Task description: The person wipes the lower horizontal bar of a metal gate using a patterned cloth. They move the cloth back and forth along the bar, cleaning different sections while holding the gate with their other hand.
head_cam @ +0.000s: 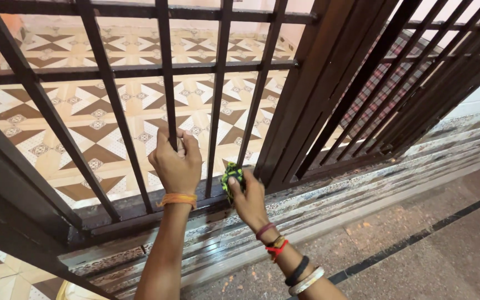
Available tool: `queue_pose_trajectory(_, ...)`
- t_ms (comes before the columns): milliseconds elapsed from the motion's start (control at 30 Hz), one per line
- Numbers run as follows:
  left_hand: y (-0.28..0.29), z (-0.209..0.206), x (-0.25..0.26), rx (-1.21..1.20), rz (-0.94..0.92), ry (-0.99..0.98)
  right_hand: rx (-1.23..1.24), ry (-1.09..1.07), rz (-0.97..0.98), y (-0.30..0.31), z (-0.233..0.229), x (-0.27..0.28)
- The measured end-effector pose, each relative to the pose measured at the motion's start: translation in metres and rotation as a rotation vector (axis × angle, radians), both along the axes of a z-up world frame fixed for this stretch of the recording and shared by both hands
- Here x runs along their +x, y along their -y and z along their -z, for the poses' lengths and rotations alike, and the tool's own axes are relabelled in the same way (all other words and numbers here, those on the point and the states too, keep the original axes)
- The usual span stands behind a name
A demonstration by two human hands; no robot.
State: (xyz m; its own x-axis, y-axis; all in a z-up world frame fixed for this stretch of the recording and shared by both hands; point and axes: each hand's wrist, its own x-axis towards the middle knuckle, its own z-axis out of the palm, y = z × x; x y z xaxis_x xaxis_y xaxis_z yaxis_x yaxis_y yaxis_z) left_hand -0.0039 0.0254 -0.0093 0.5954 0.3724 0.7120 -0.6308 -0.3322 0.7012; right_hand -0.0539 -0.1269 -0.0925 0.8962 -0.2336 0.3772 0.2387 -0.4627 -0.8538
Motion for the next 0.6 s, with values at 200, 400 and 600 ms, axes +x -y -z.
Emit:
queue_pose_trajectory(200, 0.002, 0.001, 0.002, -0.014, -0.011, 0.014, -0.086, 0.46, 0.002, 0.002, -0.12, 0.009)
queue_pose_trajectory(400, -0.001, 0.0, 0.001, 0.011, -0.011, 0.024, 0.011, 0.53, 0.024, -0.004, -0.14, 0.034)
queue_pose_trajectory(600, -0.001, 0.001, 0.002, -0.012, 0.009, 0.006, 0.016, 0.211, -0.001, -0.004, -0.007, 0.026)
